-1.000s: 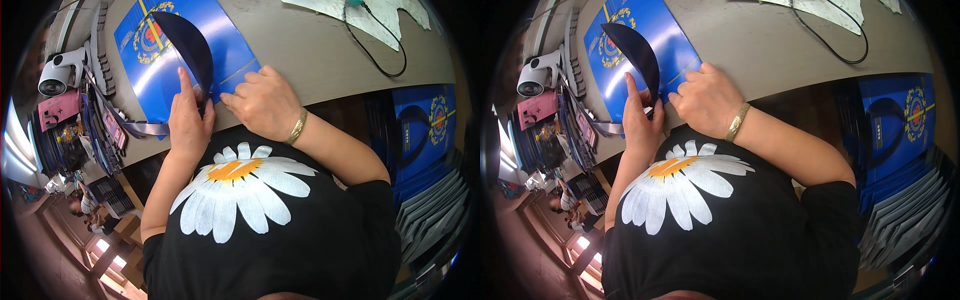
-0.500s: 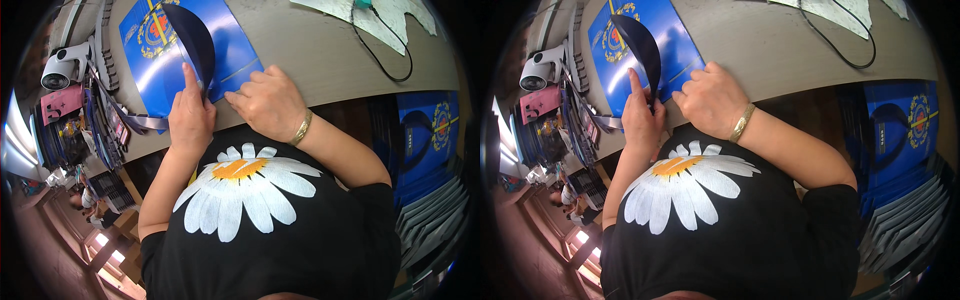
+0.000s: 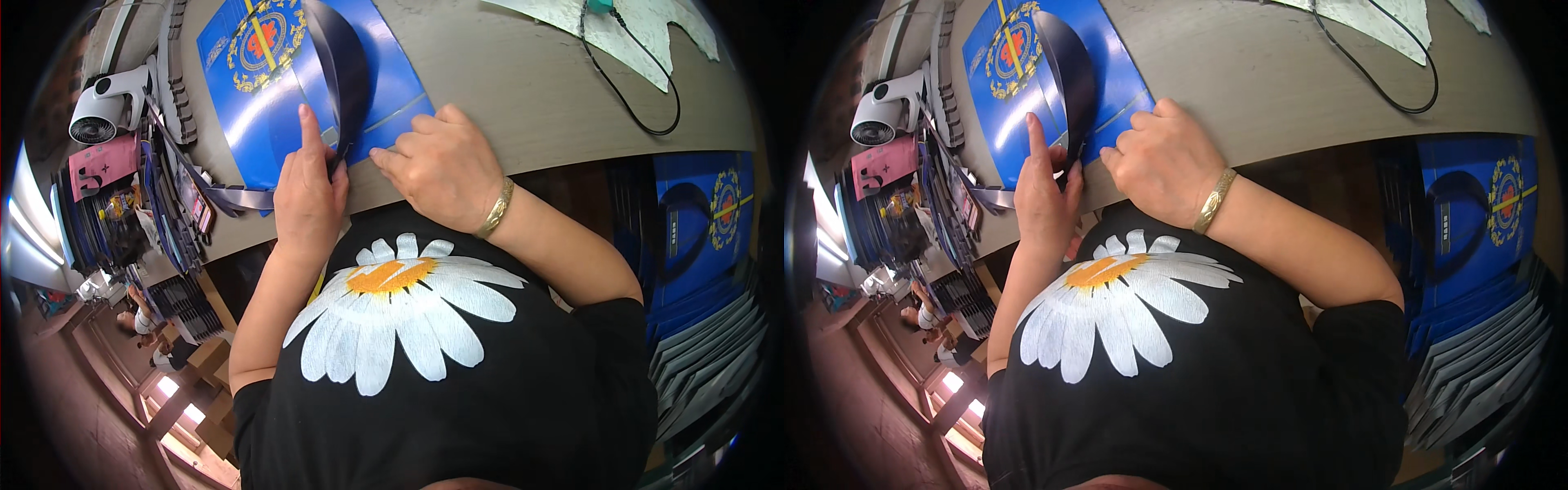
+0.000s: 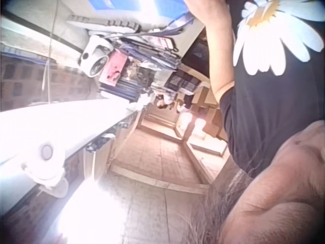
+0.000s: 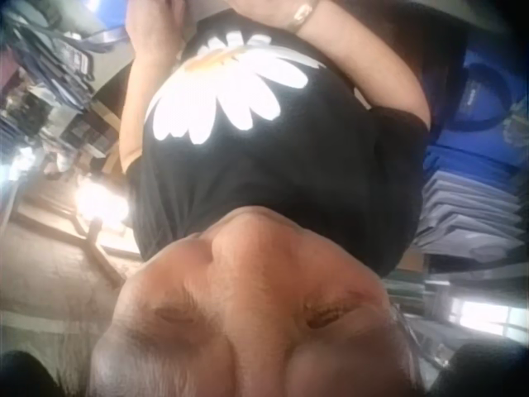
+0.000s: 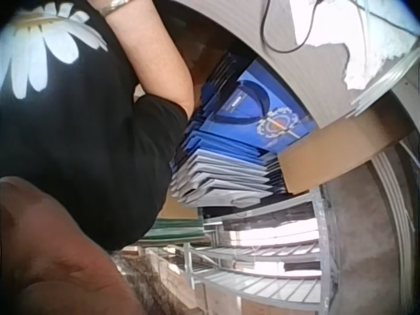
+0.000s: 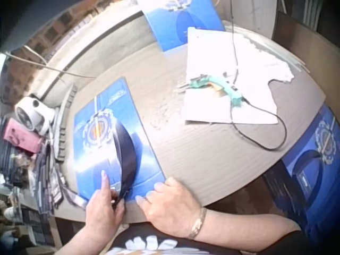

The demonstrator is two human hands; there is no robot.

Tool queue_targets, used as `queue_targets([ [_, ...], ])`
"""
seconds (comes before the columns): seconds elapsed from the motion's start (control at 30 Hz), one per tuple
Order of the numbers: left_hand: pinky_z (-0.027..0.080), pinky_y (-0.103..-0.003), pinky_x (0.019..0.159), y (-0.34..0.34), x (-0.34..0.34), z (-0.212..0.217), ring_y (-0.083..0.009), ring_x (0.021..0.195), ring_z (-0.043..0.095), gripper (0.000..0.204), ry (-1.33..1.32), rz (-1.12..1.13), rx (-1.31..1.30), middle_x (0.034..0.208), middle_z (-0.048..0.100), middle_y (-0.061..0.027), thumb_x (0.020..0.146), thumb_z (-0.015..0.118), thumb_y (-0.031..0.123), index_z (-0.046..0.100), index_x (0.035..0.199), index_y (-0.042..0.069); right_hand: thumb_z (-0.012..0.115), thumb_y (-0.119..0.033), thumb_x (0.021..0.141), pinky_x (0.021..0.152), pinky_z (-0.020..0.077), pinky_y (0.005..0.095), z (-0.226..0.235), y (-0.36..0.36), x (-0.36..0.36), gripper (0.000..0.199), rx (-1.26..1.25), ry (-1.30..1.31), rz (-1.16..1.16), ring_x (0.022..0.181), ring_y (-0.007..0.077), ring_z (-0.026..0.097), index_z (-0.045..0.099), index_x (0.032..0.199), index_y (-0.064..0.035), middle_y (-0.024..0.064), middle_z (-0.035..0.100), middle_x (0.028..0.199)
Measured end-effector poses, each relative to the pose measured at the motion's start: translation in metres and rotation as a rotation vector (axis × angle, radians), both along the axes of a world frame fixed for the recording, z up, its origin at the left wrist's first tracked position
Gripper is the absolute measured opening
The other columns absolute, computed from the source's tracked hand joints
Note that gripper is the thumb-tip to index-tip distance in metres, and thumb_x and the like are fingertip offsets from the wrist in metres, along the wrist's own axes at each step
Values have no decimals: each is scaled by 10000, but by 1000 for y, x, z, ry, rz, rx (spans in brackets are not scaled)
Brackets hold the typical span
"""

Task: The person uses a hot glue gun to attach a dark blue curved plastic piece to a blue cardboard box. They then fold the box flaps and press them into place to assemble the box.

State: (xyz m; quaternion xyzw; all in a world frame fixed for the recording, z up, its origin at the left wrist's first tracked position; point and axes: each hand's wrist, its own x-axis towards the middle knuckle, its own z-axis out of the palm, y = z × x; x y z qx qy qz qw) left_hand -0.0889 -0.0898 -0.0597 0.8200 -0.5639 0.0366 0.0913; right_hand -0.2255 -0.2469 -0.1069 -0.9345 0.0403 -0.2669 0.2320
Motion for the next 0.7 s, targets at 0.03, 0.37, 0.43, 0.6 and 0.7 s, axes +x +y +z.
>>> queue_targets([
  [0.03,548,-374,747,-1,1,0,-270,824,652,944,-37,-21,15,932,675,-118,796,725,-48,235,1603,-71,639,-179,858,756,448,354,0,0,0,132,2,-4,-1,791,176,654,758,816,-141,-15,680,699],
  [0.37,554,-364,783,12,6,-10,-268,861,668,981,114,22,-99,966,683,-124,771,754,-54,234,1602,-77,636,-177,843,757,448,352,-1,1,0,128,9,-31,-15,776,175,639,738,770,-150,-15,673,691],
  [0.43,551,-375,818,21,7,-10,-275,898,667,1010,171,15,-118,996,687,-130,761,768,-64,219,1608,-72,636,-178,836,760,450,352,0,0,0,125,-1,-3,-2,784,176,639,730,759,-153,-16,673,694],
  [0.6,542,-396,878,26,7,-8,-297,958,660,1033,177,10,-111,1057,695,-140,751,778,-75,209,1613,-63,633,-176,825,753,444,357,-2,-1,1,111,11,-25,-3,789,179,632,720,760,-155,-20,652,696],
  [0.7,542,-394,898,30,8,-7,-296,980,669,997,160,-6,-113,1092,708,-140,758,761,-87,242,1609,-56,633,-170,826,733,433,364,0,-2,1,103,33,-37,10,772,182,618,716,767,-154,-21,628,688],
])
